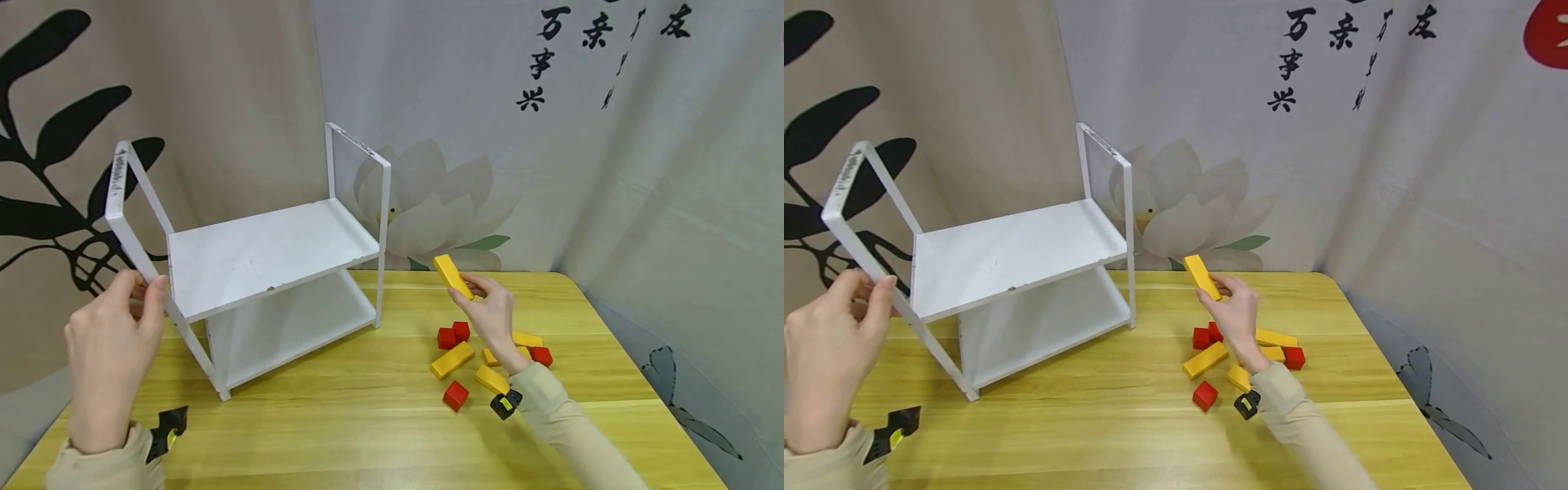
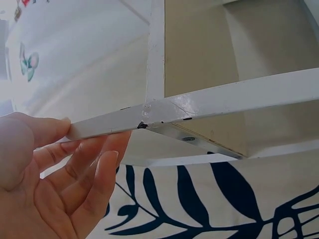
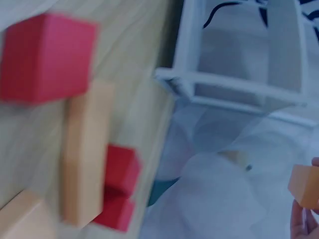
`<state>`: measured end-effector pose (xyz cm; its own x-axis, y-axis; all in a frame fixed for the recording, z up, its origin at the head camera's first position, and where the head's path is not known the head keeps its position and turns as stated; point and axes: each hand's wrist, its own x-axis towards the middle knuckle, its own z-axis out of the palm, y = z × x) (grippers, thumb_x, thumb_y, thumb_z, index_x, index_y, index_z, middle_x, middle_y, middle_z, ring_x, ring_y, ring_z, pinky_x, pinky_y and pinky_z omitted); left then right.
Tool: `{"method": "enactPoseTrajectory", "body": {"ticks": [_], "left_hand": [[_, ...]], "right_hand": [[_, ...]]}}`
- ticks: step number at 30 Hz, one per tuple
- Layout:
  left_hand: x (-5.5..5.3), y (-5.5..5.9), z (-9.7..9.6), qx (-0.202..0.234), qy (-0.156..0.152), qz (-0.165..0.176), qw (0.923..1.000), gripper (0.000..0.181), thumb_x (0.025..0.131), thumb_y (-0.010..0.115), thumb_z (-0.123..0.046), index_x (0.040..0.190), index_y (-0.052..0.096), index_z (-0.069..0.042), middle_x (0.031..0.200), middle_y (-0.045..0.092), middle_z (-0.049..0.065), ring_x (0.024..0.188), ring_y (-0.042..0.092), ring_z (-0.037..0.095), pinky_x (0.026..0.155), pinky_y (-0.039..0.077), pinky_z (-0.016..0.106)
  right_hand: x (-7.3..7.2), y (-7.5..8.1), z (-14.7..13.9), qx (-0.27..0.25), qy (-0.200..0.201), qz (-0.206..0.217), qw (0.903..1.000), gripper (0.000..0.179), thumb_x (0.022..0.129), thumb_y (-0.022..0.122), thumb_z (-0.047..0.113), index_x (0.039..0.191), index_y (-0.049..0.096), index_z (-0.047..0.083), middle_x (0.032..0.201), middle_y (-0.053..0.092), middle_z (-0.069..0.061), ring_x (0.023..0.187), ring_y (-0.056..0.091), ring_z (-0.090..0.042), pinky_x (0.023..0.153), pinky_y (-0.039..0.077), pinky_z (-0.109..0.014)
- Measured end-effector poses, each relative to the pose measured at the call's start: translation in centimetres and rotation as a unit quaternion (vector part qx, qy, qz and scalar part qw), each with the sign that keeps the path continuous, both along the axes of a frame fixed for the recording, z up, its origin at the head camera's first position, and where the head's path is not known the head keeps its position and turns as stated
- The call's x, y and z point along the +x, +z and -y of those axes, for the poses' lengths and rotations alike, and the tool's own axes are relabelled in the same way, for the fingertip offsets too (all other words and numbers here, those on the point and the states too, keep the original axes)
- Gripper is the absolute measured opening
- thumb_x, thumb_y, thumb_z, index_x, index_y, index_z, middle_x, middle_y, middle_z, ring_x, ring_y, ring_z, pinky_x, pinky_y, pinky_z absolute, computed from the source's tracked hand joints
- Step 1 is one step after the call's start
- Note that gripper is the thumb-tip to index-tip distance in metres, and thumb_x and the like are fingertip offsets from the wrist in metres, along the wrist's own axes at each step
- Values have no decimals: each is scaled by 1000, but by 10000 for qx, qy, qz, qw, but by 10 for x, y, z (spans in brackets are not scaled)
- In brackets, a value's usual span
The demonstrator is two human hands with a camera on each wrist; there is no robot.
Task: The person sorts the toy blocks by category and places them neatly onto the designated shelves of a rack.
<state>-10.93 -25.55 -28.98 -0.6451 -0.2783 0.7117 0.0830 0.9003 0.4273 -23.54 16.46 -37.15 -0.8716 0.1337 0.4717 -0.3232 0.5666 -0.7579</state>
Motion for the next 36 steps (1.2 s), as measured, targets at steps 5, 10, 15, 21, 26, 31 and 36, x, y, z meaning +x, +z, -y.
{"method": "enactPoseTrajectory", "body": {"ticks": [5,10,15,21,26,31,36], "left_hand": [[0,0,0,-8,22,39,10000,30,96,52,-20,91,58,9,78,64,34,66,59,51,53,37,49],[0,0,1,18,31,78,10000,29,96,53,-20,90,58,8,78,64,33,66,60,51,50,35,42],[0,0,2,34,31,93,9999,29,96,53,-19,90,58,8,79,64,33,67,60,51,51,36,44],[0,0,1,29,22,101,9999,29,96,53,-19,92,58,8,80,65,33,67,60,51,53,37,48],[0,0,1,46,21,134,9999,29,96,53,-20,93,58,8,80,65,33,67,60,50,52,36,44],[0,0,0,28,2,124,9999,29,97,53,-20,92,58,8,79,64,33,64,59,49,50,33,36],[0,0,0,29,14,117,9999,29,97,53,-20,92,58,8,79,64,33,64,59,49,50,33,36]], "right_hand": [[9,17,22,-188,296,-162,9993,34,78,78,20,109,71,8,103,70,-10,87,67,-23,75,54,-32],[17,34,50,-259,656,-406,9967,32,78,78,18,107,72,8,102,71,-10,86,68,-23,75,55,-34],[19,44,87,-310,1066,-797,9906,32,76,79,15,106,72,5,101,72,-11,84,68,-23,71,56,-31],[15,50,134,-475,1440,-977,9836,33,75,79,13,104,71,0,98,71,-14,80,69,-23,71,57,-29],[13,57,167,-674,1523,-570,9844,34,75,79,14,105,71,1,100,71,-13,83,69,-22,71,54,-20],[14,65,194,-584,1480,-391,9865,35,74,80,16,105,72,4,101,72,-11,84,70,-19,66,52,-14],[18,68,217,-446,1644,-387,9846,35,75,79,14,107,71,2,102,71,-12,86,69,-18,63,49,-9]]}}
